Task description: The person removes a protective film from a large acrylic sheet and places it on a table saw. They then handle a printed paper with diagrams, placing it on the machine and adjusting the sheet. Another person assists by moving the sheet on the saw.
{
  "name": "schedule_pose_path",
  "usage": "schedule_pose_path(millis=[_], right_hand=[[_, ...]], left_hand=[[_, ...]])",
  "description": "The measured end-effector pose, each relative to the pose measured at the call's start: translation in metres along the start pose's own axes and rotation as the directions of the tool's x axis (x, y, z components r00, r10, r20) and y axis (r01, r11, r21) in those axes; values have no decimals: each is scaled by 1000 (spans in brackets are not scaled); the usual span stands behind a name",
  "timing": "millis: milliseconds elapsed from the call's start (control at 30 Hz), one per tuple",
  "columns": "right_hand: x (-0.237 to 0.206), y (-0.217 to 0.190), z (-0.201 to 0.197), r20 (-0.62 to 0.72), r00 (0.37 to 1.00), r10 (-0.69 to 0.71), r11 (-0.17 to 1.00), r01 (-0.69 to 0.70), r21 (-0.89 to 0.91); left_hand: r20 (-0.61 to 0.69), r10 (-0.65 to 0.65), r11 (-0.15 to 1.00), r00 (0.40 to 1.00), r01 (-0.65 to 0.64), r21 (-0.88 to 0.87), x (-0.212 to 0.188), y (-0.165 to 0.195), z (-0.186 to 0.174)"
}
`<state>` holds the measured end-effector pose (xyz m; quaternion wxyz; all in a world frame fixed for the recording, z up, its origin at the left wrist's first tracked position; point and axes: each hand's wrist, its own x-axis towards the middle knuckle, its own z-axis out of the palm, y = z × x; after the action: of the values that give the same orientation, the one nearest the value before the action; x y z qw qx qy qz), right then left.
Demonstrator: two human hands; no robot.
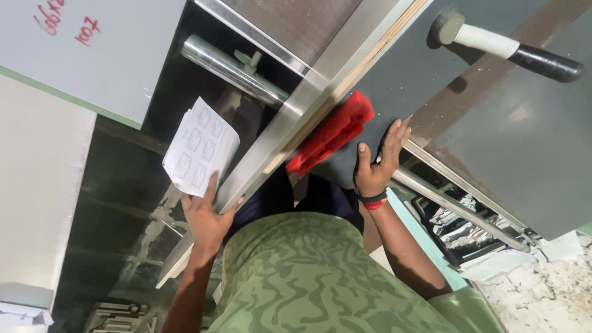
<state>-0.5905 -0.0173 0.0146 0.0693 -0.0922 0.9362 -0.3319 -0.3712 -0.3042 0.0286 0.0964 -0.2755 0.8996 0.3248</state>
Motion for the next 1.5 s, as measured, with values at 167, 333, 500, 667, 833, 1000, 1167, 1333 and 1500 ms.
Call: schedule_pose_path(millis=[167,333,500,667,833,1000,1167,1333,1500], right_hand=[[12,-9,2,13,999,-41,999,41,32],[19,-19,11,-6,1000,-26,999,26,35],[18,-21,17,-13,999,-41,999,42,25],[12,-25,24,-39,998,-44,999,44,1],[13,-29,26,-34,999,-34,999,33,-19],[22,-29,27,-6,999,-50,998,50,-31],[27,-29,31,-5,999,-33,999,33,-28],[23,-31,33,2,1000,-26,998,26,-49],[21,-27,38,-6,999,-50,997,50,-66]], left_hand=[[10,0,1000,1000,0,-5,5,3,-14],[43,-9,1000,999,10,-11,7,-4,-24],[63,-12,999,998,15,-47,13,-15,-23],[155,-23,991,988,43,-129,22,-27,-19],[166,22,991,986,1,-136,26,-29,-25],[180,-17,989,984,43,-144,27,-21,-34],[167,-7,987,986,33,-155,30,-21,-37],[157,10,982,988,20,-190,35,-30,-29],[181,7,982,983,28,-188,37,-38,-23]])
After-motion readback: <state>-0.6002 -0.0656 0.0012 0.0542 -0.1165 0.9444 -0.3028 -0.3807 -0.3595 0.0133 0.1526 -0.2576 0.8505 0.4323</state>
